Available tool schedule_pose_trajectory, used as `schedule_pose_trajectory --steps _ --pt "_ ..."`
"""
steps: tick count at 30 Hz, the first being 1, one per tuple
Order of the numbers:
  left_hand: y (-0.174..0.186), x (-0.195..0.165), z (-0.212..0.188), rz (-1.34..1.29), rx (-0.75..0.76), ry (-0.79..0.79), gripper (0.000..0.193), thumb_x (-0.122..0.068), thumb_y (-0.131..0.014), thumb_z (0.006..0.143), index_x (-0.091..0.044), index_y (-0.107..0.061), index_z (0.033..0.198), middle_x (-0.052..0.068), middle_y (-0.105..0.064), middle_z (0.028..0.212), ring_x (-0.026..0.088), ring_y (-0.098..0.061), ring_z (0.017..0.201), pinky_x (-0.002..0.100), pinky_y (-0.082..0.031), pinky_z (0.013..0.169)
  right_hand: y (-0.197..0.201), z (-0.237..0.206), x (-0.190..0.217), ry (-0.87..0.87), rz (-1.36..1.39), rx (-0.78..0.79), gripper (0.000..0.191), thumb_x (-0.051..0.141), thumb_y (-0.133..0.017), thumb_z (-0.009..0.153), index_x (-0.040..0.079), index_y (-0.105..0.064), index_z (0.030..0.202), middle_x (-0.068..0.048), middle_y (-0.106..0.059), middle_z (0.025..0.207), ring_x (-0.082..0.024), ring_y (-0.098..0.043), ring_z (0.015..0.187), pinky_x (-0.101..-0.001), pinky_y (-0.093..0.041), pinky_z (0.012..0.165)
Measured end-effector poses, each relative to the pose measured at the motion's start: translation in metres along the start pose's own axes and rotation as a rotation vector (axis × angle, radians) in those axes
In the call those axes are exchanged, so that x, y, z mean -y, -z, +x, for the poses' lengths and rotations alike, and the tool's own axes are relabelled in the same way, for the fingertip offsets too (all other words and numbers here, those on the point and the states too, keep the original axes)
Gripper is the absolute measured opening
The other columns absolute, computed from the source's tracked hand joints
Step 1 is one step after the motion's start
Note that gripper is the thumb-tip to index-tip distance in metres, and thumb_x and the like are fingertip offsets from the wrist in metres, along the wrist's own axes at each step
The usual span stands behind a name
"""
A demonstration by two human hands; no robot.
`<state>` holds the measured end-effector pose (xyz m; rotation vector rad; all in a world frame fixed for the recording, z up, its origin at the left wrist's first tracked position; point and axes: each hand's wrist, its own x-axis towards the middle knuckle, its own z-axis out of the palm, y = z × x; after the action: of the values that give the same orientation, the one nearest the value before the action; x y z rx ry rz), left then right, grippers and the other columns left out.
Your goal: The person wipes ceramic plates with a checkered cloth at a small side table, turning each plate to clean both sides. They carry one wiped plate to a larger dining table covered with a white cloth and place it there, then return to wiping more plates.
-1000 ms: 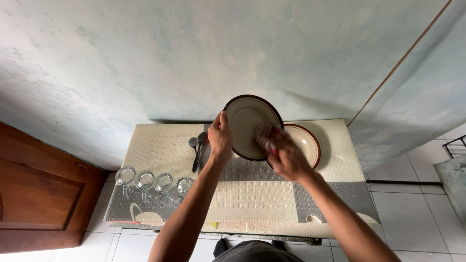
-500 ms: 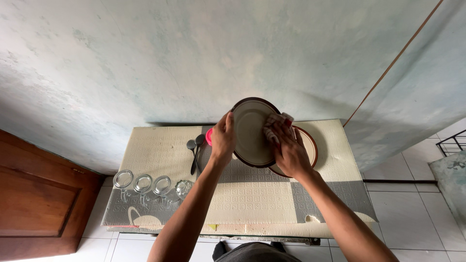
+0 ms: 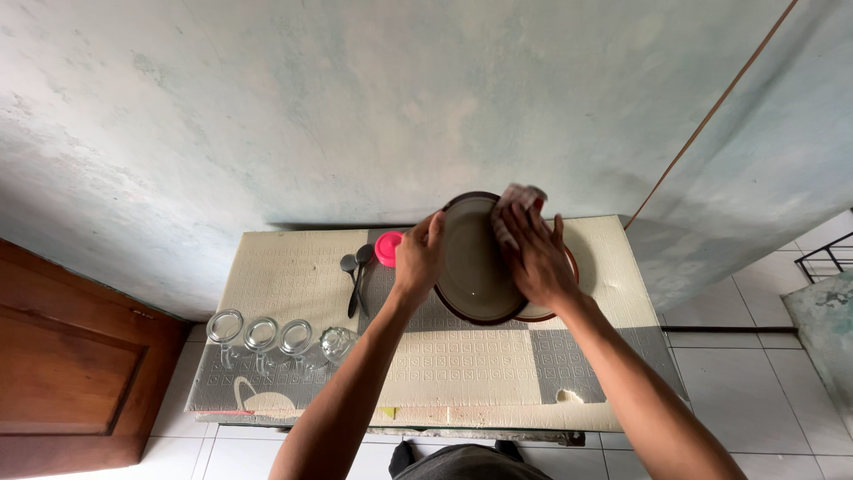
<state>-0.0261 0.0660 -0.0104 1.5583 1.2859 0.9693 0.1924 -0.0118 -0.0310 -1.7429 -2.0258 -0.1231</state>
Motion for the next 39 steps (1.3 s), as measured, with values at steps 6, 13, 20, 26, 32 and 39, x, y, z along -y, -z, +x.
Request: schedule_pose_trajectory --steps 6,13,20,26,32,39 --pt "-0.008 0.002 -0.003 0.05 -0.034 -0.211 0.05 -0.049 -0.053 0.106 -0.009 -0.072 0.128 0.01 -0.072 0.077 0.006 -0.063 0.075 0.033 -0.053 0.068 0.009 0.014 -0.001 -0.028 0.104 0.032 0.062 0.032 -0.032 0.107 0.01 -0.022 0.164 -0.015 -0.019 0.17 -0.033 -0.011 0.158 -0.0602 -0.004 0.125" --pt "0.022 -0.002 0.015 -0.045 -0.141 0.083 0.049 -0.047 -0.054 0.101 -0.012 -0.07 0.131 0.007 -0.069 0.07 0.008 -0.056 0.062 0.032 -0.05 0.058 -0.015 -0.044 0.021 -0.052 0.131 0.244 0.062 0.037 -0.023 0.107 0.012 -0.015 0.163 -0.015 -0.013 0.171 -0.032 -0.007 0.157 -0.0637 0.002 0.122" --pt "0.005 -0.018 0.007 0.151 0.008 -0.123 0.045 -0.047 -0.054 0.1 -0.019 -0.07 0.132 0.017 -0.077 0.088 0.025 -0.075 0.076 0.037 -0.058 0.066 -0.011 -0.008 0.018 -0.009 0.028 0.072 0.061 0.034 -0.025 0.106 0.012 -0.022 0.163 -0.015 -0.018 0.171 -0.036 -0.005 0.157 -0.0627 -0.001 0.121" --pt "-0.012 -0.025 -0.005 0.104 0.038 -0.16 0.043 -0.049 -0.056 0.102 -0.016 -0.075 0.122 0.018 -0.077 0.09 0.032 -0.076 0.086 0.038 -0.058 0.073 0.0 0.007 0.037 0.049 0.194 -0.038 0.059 0.032 -0.034 0.109 0.008 -0.029 0.162 -0.016 -0.022 0.17 -0.036 -0.011 0.159 -0.0522 -0.006 0.127" --pt "0.006 -0.033 -0.002 0.114 0.085 -0.016 0.046 -0.051 -0.052 0.102 -0.018 -0.072 0.127 0.022 -0.07 0.075 0.034 -0.069 0.074 0.042 -0.054 0.068 0.006 -0.001 0.038 0.015 0.122 -0.028 0.057 0.031 -0.035 0.107 0.012 -0.034 0.161 -0.013 -0.026 0.169 -0.031 -0.014 0.16 -0.0494 -0.007 0.129" --pt "0.001 -0.036 -0.001 0.09 0.138 -0.11 0.055 -0.056 -0.05 0.105 -0.007 -0.074 0.108 0.012 -0.073 0.08 0.02 -0.07 0.073 0.037 -0.055 0.072 -0.003 0.013 0.056 0.177 0.338 -0.145 0.062 0.028 -0.036 0.109 0.0 -0.022 0.163 -0.024 -0.017 0.171 -0.041 -0.008 0.159 -0.0527 -0.007 0.128"
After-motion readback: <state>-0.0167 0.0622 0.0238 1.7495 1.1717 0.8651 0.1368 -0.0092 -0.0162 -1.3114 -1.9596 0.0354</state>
